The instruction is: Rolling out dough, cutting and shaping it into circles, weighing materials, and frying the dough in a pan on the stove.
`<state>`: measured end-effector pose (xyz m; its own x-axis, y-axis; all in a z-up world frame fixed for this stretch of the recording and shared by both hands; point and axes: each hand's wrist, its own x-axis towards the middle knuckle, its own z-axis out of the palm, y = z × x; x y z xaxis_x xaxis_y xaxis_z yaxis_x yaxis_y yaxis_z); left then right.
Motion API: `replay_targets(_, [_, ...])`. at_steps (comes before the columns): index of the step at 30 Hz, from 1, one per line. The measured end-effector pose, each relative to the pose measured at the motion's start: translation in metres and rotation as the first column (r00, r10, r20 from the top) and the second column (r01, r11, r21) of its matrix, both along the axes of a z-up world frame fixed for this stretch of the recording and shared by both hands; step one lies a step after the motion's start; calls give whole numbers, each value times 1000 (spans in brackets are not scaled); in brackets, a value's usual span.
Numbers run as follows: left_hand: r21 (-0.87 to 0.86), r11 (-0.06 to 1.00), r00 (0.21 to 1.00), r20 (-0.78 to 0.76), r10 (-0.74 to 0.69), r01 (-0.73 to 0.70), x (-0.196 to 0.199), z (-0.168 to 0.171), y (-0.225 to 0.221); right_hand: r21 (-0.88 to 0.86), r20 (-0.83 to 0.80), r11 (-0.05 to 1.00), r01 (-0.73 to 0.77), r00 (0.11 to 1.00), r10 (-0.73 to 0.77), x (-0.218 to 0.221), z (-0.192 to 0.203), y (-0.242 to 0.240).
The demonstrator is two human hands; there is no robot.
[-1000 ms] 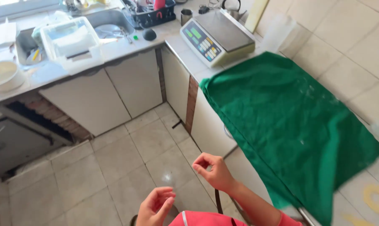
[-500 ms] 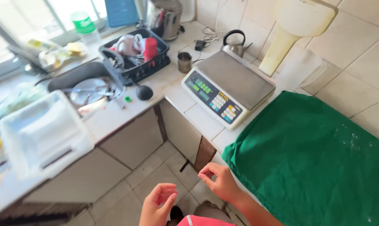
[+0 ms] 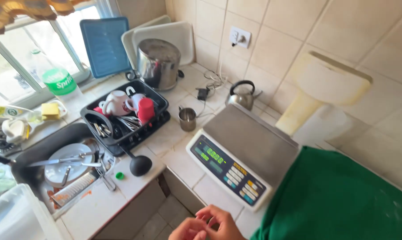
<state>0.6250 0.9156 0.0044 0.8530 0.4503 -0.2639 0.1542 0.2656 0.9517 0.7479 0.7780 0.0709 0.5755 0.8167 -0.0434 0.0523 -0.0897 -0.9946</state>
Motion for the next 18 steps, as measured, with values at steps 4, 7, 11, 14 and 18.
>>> replay_targets(4, [199,979,999,-12,36,-33,5,18,37,15,81,991,-133,988,131,9,-17,38])
replay_targets(7, [367,930,998,-52,34,-13,-15,26,47,13,143,971,-240,961,235,9,-19,46])
replay_targets(11, [560,825,996,-70,-47,78,-56,26,58,-658,508,715,238,841,188,52,-38,9])
replay_targets(14, [585,803,993,-51,-109,118,-71,41,75,-765,591,449,462,780,205,87,-43,-37])
replay_targets(18, [501,841,955,-290,-59,204,-67,92,76,-759,616,344,552,780,108,79,-40,-80])
